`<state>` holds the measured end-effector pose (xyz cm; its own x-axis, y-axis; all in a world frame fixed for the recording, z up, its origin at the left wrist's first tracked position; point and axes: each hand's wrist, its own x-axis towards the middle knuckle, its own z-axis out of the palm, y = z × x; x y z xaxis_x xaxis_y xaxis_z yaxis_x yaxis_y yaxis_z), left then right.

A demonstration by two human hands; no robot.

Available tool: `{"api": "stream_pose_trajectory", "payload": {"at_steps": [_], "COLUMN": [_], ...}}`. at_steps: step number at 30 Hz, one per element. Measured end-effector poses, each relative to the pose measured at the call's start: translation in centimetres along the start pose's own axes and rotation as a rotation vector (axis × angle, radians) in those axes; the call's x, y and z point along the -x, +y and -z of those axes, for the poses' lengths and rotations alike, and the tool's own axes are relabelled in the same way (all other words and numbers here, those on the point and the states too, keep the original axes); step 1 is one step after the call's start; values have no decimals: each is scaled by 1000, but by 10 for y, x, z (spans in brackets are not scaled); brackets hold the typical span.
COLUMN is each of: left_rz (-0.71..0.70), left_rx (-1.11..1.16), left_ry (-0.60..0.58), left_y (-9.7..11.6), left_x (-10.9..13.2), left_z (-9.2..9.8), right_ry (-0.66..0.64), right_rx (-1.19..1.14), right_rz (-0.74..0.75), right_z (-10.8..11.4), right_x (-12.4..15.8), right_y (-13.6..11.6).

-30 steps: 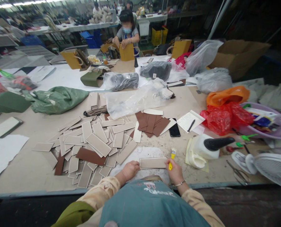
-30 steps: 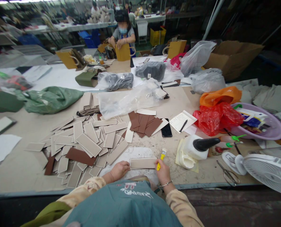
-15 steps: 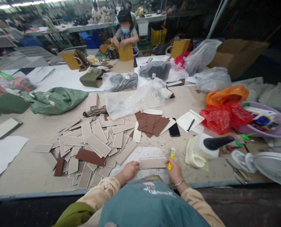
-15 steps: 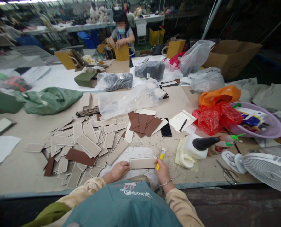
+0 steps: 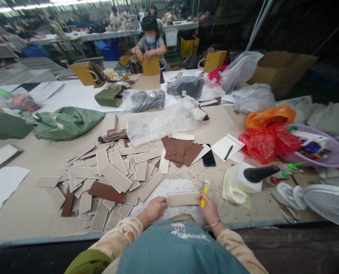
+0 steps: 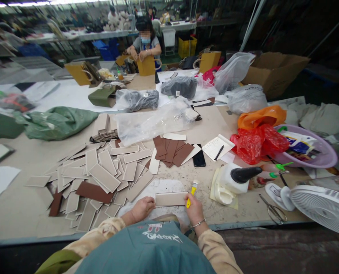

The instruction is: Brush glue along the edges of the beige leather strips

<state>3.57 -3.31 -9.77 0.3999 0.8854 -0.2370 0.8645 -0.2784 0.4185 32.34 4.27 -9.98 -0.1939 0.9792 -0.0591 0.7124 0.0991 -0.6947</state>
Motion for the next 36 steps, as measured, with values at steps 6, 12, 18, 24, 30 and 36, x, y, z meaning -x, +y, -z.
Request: {"api": "stream_pose_trajectory", "payload": {"at_steps": [6,12,18,24,30,36], "left_rz": [-29,-51,-71,-74,-81,-66], "left_rx": [-52,-85,-107,-105,-106,-123], "left_ry": [-13,-11,1,14,5,-5], "left_y": [1,0,-1,-1,0,1], "left_x": [0,0,0,1,2,2], "left_z": [3,0,-1,1,2,4], "right_ry": [-6,-3,15,15,5,-3], "right_rx": [17,27,29,48,60,72], "right_rz": [-8,-7,1,-17,-18,-7], "right_z": [-3,-6,-7,-7,-7,-8], "right_x": [0,0,0,0,0,-1], "right_y": [3,4,3,2,2,3]}}
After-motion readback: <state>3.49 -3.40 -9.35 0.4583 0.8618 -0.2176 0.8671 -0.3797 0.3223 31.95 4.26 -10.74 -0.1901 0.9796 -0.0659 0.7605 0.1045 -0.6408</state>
